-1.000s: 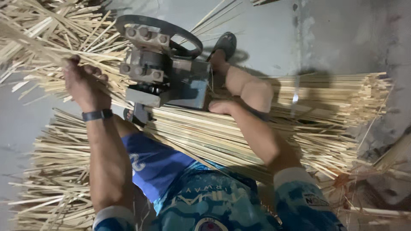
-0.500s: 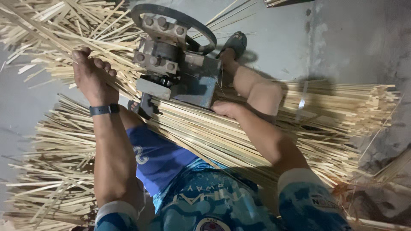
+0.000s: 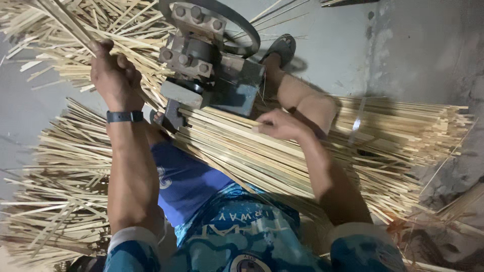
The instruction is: The person sits on the floor and feeds thin bamboo sticks one by one through a grinding machine. They hold the sticks with both hands, guide them through the machine, and place the processed sticks into a growing pile on the floor.
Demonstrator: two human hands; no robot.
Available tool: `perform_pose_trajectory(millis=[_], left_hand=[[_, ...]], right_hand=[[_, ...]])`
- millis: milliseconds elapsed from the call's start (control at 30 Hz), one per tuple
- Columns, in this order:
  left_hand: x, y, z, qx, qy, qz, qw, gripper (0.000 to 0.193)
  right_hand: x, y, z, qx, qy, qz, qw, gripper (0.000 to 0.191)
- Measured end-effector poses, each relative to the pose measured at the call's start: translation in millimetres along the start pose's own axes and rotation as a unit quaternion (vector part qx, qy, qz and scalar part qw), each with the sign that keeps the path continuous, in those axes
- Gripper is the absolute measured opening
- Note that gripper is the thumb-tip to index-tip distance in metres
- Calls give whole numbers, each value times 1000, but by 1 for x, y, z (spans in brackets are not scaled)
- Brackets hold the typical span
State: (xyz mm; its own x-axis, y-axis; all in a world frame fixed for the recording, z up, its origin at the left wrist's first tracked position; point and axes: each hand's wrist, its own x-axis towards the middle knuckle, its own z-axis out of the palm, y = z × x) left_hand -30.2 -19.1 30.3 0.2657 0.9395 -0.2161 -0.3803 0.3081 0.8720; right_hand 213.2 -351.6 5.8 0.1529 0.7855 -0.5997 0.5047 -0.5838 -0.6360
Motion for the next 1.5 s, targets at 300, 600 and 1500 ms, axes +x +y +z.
perform_pose_trajectory(millis=[300, 600, 1500], left_hand=[[13, -11, 3, -8, -29, -21, 999, 49], [26, -19, 10, 72, -11, -23, 997, 61], [51, -20, 1, -30, -55, 46, 997, 57]], right_hand=[[-46, 10, 5, -53, 260, -133, 955, 13], [-62, 22, -42, -77, 368, -157, 913, 13], [-72, -10, 10, -150, 363, -133, 910, 7]])
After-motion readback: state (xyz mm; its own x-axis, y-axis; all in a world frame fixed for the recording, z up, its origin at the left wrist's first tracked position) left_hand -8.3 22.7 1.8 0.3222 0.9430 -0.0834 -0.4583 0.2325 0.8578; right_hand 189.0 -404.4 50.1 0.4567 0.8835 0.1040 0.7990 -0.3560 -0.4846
